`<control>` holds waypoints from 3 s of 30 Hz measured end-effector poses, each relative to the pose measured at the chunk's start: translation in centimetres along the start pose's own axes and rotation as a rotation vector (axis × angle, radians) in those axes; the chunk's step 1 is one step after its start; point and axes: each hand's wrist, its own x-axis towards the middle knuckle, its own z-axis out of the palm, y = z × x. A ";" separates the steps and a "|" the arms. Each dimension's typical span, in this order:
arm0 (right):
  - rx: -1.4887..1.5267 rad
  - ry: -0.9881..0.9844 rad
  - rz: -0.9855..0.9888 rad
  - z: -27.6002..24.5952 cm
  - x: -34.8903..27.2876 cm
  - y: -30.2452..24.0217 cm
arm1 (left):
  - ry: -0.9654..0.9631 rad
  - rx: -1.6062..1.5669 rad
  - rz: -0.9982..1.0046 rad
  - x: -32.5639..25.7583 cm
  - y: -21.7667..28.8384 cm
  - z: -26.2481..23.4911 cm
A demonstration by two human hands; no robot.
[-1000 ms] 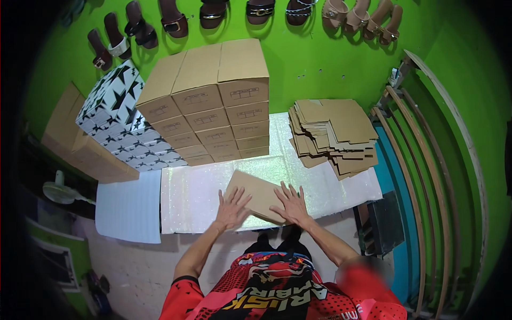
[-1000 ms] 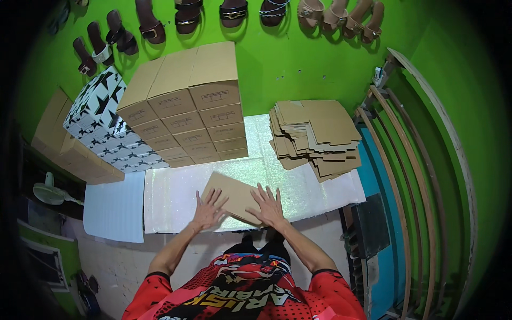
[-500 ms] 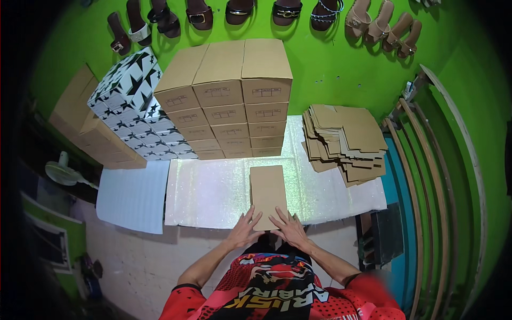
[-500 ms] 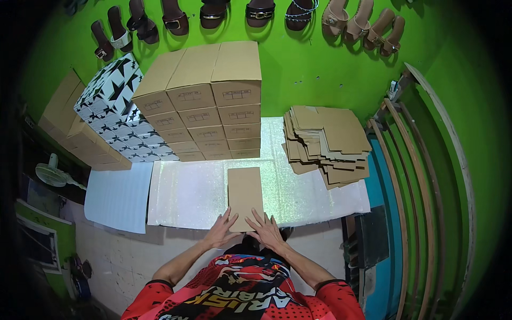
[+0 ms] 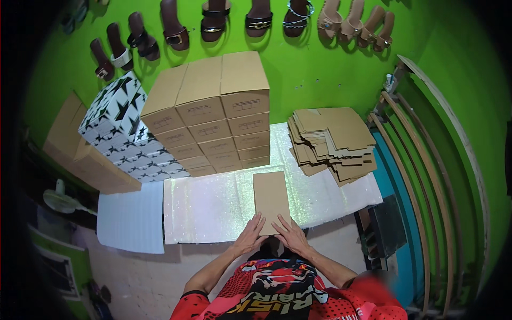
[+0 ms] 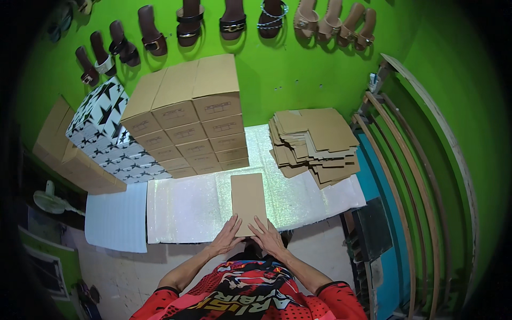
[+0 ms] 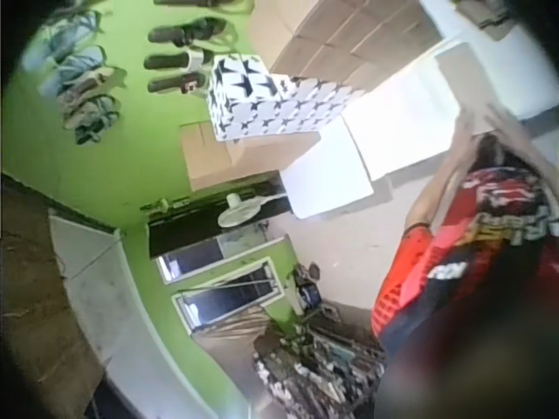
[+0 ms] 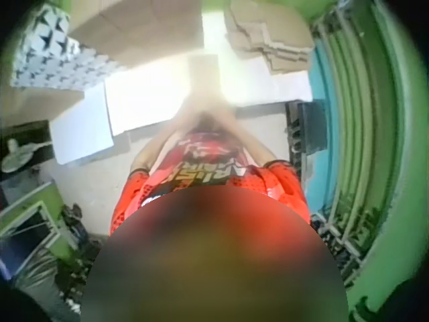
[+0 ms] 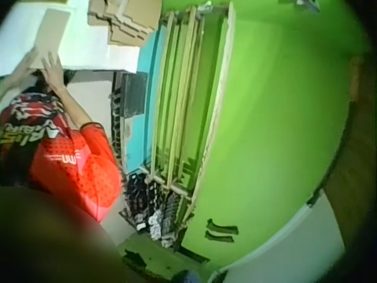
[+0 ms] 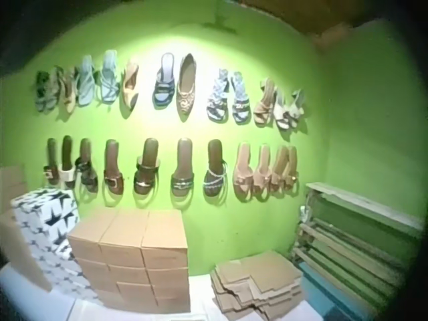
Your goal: Fold cardboard sheets into shoe boxes.
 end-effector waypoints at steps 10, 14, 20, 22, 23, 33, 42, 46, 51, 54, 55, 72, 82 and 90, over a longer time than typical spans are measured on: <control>0.032 -0.157 0.037 -6.2 2.7 10.3 | 0.063 0.015 -0.080 10.2 2.0 4.2; 0.077 -0.206 0.035 -8.9 3.5 13.5 | 0.041 -0.027 -0.125 13.5 3.9 5.2; 0.083 -0.293 -0.014 -10.7 4.7 15.9 | 0.063 -0.066 -0.205 15.2 4.3 5.7; 0.098 -0.300 -0.041 -11.1 5.3 16.8 | 0.073 -0.010 -0.216 16.2 4.7 5.5; 0.110 -0.303 -0.058 -11.2 5.3 17.4 | 0.144 -0.140 -0.241 16.7 5.3 5.5; -0.146 -0.220 -0.141 -9.9 7.4 17.4 | 0.233 0.227 -0.473 22.5 2.8 4.0; -0.130 -0.252 -0.265 -8.2 9.1 19.2 | 0.539 -0.299 -0.512 25.0 1.5 6.8; -0.057 -0.178 -0.251 -8.2 9.0 19.5 | 0.553 -0.323 -0.503 25.4 1.6 7.0; -0.020 -0.165 -0.216 -8.3 8.7 19.9 | 0.528 -0.300 -0.493 26.4 1.8 7.2; -0.079 -0.168 -0.216 -8.1 8.7 19.6 | 0.505 -0.287 -0.503 25.8 1.4 7.7; -0.074 -0.191 -0.213 -8.1 8.6 19.7 | 0.512 -0.309 -0.514 25.8 1.5 7.8; -0.044 -0.137 -0.127 -8.2 17.8 23.4 | 0.547 -0.336 -0.586 29.9 -0.4 2.7; 0.009 -0.160 -0.238 -6.8 23.4 24.2 | 0.337 0.253 -0.627 26.9 0.0 2.5; -0.003 -0.167 -0.162 -6.9 30.1 25.9 | 0.248 0.283 -0.406 29.2 -0.6 1.6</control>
